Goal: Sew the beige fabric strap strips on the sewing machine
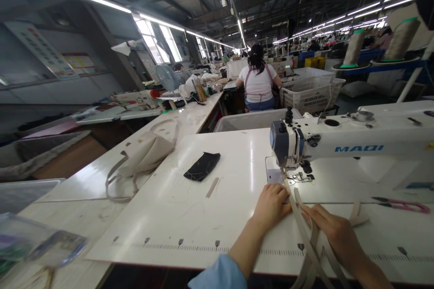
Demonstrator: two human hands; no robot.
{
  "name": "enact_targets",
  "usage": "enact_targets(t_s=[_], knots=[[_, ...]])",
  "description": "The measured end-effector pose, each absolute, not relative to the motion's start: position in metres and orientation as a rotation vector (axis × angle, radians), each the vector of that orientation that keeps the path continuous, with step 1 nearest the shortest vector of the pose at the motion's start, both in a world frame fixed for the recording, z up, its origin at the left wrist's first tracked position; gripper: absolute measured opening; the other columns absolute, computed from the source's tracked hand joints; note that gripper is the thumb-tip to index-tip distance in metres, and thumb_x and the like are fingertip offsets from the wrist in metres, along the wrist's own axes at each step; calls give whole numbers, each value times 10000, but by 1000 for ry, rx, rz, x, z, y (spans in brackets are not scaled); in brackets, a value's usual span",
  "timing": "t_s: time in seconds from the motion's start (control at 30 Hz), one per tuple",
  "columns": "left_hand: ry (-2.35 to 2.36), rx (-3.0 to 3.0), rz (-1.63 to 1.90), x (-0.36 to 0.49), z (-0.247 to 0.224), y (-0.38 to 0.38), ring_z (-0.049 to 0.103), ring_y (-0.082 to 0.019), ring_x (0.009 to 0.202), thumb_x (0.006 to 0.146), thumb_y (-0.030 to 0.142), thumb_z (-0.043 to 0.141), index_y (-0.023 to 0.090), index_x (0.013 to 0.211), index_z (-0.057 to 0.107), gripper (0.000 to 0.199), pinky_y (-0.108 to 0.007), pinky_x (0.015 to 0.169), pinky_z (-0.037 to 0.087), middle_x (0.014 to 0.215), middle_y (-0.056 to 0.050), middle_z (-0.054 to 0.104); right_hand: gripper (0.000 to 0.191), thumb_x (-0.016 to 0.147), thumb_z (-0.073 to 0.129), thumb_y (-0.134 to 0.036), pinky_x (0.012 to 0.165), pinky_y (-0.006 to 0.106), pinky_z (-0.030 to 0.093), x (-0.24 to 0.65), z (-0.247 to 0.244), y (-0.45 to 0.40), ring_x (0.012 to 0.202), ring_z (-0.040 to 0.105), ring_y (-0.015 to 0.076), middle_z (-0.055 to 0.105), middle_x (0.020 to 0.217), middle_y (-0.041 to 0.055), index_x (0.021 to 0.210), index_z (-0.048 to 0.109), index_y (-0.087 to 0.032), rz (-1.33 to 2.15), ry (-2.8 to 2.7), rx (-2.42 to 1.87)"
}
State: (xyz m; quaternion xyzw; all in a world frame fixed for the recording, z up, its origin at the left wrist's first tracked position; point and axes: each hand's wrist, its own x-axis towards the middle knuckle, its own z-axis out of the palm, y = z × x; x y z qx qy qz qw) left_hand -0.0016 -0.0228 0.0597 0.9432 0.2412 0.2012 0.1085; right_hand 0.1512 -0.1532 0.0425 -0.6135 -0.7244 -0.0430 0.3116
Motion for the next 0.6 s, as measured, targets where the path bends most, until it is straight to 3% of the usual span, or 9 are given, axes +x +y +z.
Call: enact_targets(t_s=[0.6], knots=[[747,2798,507,-3,59,-27,565,-211,944,816,347,577,187,931,592,197,-337,840,422,953,-63,626,301,954,349,-262,607,239,493,157,30,-154,669,627,136,603,837,29,1201,505,-192,-99,-1967,-1561]])
